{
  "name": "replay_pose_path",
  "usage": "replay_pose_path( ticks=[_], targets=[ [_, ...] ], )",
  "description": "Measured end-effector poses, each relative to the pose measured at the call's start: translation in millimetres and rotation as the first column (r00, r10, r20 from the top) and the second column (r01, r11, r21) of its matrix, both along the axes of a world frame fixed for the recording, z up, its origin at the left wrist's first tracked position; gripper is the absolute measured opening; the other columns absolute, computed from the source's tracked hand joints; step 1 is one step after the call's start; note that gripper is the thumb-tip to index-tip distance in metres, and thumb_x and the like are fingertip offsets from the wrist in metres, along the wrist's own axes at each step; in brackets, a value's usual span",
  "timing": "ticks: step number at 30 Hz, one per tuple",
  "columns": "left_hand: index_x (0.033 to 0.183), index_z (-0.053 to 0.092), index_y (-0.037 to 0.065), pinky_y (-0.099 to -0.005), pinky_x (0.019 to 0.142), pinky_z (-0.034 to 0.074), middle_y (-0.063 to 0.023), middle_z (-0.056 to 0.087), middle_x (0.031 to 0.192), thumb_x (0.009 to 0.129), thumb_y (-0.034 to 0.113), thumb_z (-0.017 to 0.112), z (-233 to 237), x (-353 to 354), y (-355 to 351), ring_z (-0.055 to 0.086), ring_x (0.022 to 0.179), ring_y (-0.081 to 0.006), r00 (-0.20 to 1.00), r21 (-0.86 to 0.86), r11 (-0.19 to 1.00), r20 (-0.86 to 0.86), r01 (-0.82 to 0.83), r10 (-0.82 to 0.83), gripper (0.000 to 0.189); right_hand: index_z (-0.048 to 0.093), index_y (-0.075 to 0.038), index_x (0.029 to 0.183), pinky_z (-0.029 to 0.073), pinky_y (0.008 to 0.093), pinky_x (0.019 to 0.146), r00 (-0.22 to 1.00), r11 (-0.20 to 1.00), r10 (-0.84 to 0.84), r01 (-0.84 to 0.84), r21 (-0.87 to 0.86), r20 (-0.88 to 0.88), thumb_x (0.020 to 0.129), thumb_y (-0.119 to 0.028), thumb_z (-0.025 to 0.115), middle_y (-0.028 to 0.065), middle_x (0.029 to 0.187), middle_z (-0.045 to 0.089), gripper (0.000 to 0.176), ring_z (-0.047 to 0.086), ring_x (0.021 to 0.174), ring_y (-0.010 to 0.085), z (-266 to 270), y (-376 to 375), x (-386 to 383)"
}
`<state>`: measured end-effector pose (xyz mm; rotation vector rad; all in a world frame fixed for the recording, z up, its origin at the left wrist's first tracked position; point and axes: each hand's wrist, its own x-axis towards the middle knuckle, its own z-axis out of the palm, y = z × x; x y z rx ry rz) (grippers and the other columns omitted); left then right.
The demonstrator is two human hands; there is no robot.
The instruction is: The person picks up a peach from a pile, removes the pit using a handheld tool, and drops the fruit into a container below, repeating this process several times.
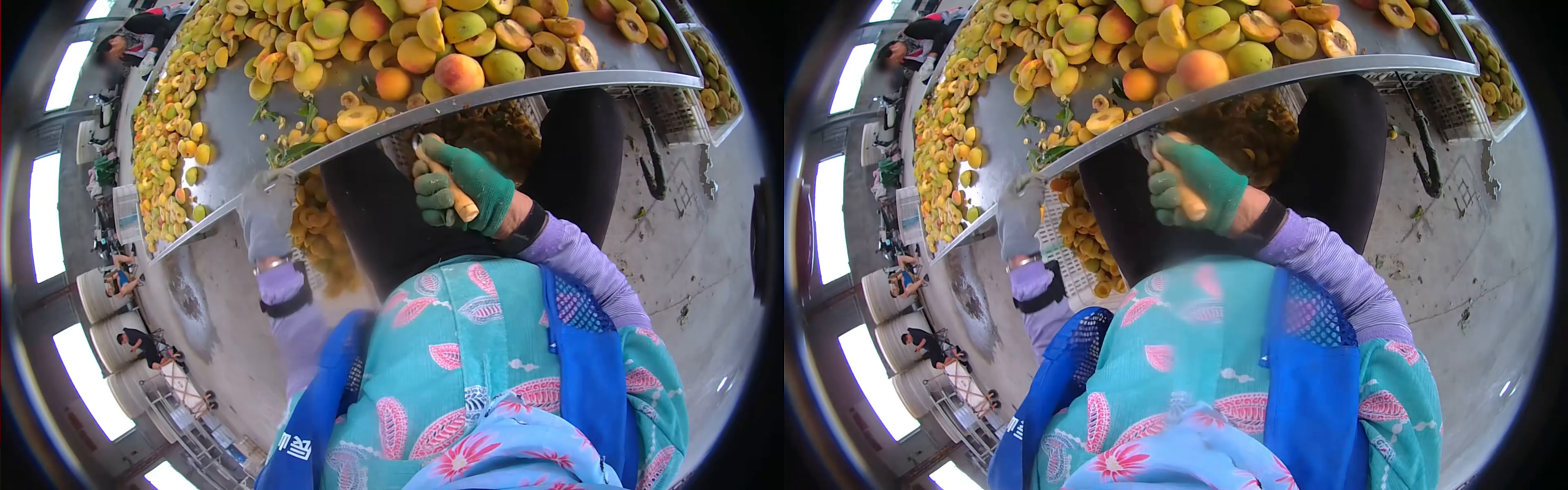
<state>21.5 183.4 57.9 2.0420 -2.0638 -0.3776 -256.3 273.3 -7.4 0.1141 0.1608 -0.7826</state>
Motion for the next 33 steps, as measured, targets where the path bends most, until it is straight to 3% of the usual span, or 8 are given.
replay_pose_path(
  ticks=[3,5,8,14,18,21,23,33],
  targets=[
    [0.091,0.068,0.002,-0.0364,0.068,0.049,-0.0109,0.066,0.078,0.085,0.037,0.064,17.8,-69.8,-9.6,0.063,0.077,-0.0227,0.962,-0.074,0.971,-0.134,0.228,-0.236,0.036,0.048,-0.016,0.083,0.033,0.0254,0.043,0.974,0.999,0.002,0.007,0.039,-0.224,0.098,-0.046,0.045,-0.0045,0.059,0.044,0.034,0.041,0.045,0.0100,3.3,2.8,-1.7],
    [0.096,0.067,0.001,-0.0345,0.071,0.050,-0.0149,0.067,0.081,0.083,0.033,0.067,-13.8,-106.8,-36.5,0.065,0.081,-0.0228,0.860,0.027,0.928,0.365,0.372,-0.356,0.035,0.048,-0.015,0.084,0.033,0.0248,0.043,0.887,0.994,-0.104,0.076,-0.079,-0.449,0.098,-0.046,0.046,-0.0038,0.059,0.045,0.034,0.041,0.046,0.0099,29.2,-4.9,-2.6],
    [0.099,0.068,0.003,-0.0336,0.073,0.051,-0.0154,0.069,0.087,0.081,0.030,0.069,-17.0,-136.9,-68.2,0.067,0.081,-0.0216,0.789,0.146,0.854,0.331,0.499,-0.518,0.033,0.052,-0.013,0.085,0.037,0.0265,0.043,0.629,0.954,-0.298,0.178,-0.240,-0.718,0.097,-0.046,0.048,-0.0024,0.061,0.047,0.035,0.045,0.048,0.0102,35.8,-11.8,2.5],
    [0.114,0.067,0.005,-0.0306,0.073,0.053,-0.0093,0.071,0.090,0.078,0.015,0.069,-22.4,-104.7,-51.2,0.067,0.079,-0.0190,0.743,0.137,0.927,-0.644,0.348,-0.183,0.037,0.056,0.002,0.097,0.045,0.0481,0.066,-0.071,0.752,-0.655,-0.164,-0.639,-0.752,0.095,-0.044,0.052,0.0255,0.080,0.062,0.046,0.061,0.075,0.0420,15.3,-37.3,11.3],
    [0.111,0.066,0.000,-0.0265,0.073,0.052,-0.0063,0.068,0.097,0.088,0.009,0.062,-43.7,-118.9,-32.6,0.063,0.080,-0.0148,0.501,-0.214,0.943,-0.805,0.256,-0.319,0.025,0.056,0.001,0.098,0.047,0.0471,0.069,-0.020,0.723,-0.690,-0.075,-0.687,-0.724,0.097,-0.044,0.050,0.0261,0.084,0.063,0.045,0.062,0.081,0.0423,-13.3,-56.8,30.3],
    [0.119,0.059,-0.001,-0.0356,0.080,0.054,-0.0137,0.065,0.103,0.094,0.030,0.055,-44.4,-142.6,-22.2,0.064,0.089,-0.0253,0.104,-0.054,0.960,-0.991,0.275,-0.085,0.040,0.057,0.002,0.104,0.048,0.0455,0.075,-0.017,0.636,-0.765,0.143,-0.759,-0.644,0.097,-0.045,0.048,0.0270,0.092,0.064,0.048,0.062,0.087,0.0437,-3.7,-42.3,53.2],
    [0.127,0.054,0.000,-0.0414,0.088,0.052,-0.0154,0.064,0.107,0.095,0.047,0.049,-40.3,-149.8,-19.9,0.063,0.097,-0.0313,-0.247,0.079,0.899,-0.948,0.431,0.201,0.057,0.059,0.002,0.109,0.049,0.0285,0.071,-0.004,0.710,-0.703,0.050,-0.702,-0.711,0.099,-0.041,0.050,0.0075,0.084,0.064,0.045,0.060,0.077,0.0120,2.7,-43.9,38.3],
    [0.114,0.059,-0.002,-0.0423,0.089,0.052,-0.0179,0.064,0.105,0.095,0.045,0.050,-34.7,-156.1,-15.8,0.063,0.096,-0.0319,-0.187,0.203,0.940,-0.948,0.275,0.259,0.051,0.056,0.003,0.107,0.049,0.0512,0.065,-0.193,0.477,-0.867,-0.589,-0.652,-0.460,0.099,-0.040,0.043,0.0265,0.085,0.064,0.046,0.063,0.079,0.0427,18.0,-38.3,1.2]
  ],
)
